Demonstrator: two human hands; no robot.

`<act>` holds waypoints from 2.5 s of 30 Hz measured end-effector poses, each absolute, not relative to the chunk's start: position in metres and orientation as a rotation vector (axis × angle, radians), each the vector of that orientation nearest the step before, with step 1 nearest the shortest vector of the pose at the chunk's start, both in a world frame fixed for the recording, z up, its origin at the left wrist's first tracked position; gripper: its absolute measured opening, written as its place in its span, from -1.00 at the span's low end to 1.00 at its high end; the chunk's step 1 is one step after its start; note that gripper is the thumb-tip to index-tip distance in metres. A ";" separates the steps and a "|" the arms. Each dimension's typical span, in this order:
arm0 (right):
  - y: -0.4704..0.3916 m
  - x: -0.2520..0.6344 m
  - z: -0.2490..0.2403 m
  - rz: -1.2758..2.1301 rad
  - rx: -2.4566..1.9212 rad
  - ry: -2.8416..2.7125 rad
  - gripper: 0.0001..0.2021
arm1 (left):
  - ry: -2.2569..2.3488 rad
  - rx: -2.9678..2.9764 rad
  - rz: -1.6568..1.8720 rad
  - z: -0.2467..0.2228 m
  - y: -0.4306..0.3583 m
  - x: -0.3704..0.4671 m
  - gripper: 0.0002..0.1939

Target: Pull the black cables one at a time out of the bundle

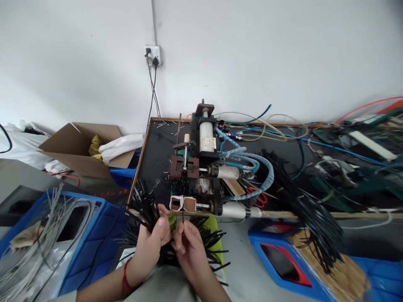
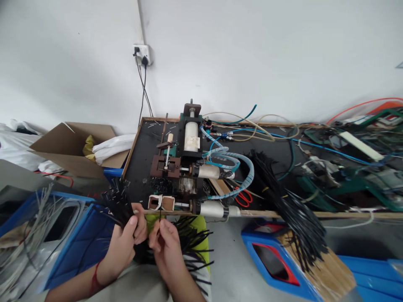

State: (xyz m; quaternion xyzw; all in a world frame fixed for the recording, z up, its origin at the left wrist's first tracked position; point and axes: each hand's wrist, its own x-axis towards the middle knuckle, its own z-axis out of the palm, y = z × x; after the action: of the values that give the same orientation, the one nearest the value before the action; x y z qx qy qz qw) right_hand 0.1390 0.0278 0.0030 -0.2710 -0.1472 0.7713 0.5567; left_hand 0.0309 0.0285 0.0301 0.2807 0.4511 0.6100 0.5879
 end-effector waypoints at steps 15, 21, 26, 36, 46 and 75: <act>-0.019 0.178 0.004 1.322 -1.125 -0.767 -0.66 | 0.957 0.519 1.528 0.045 0.031 0.022 -0.72; -0.035 0.219 -0.042 1.153 -1.522 -0.603 -0.41 | 0.912 0.481 1.645 0.056 0.040 0.006 -0.80; -0.036 0.237 -0.050 1.167 -1.802 -0.948 -0.46 | 0.887 0.510 1.537 0.052 0.035 0.008 -0.75; 0.013 0.184 0.068 0.940 -1.389 -1.632 -0.73 | 0.945 0.693 1.243 0.036 0.015 0.026 -0.55; 0.032 0.148 0.068 1.070 -1.058 -1.293 -0.76 | 0.976 0.774 1.191 0.036 0.015 0.026 -0.56; 0.004 0.142 0.000 1.972 -0.467 -0.254 -0.61 | 1.177 0.563 1.471 0.049 0.039 0.024 -0.66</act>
State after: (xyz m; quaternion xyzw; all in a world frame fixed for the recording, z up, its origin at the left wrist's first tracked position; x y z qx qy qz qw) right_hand 0.1416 0.0045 -0.0004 -0.1950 -0.1061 0.8232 0.5225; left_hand 0.0244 0.0392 0.0491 0.2381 0.4982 0.6227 0.5544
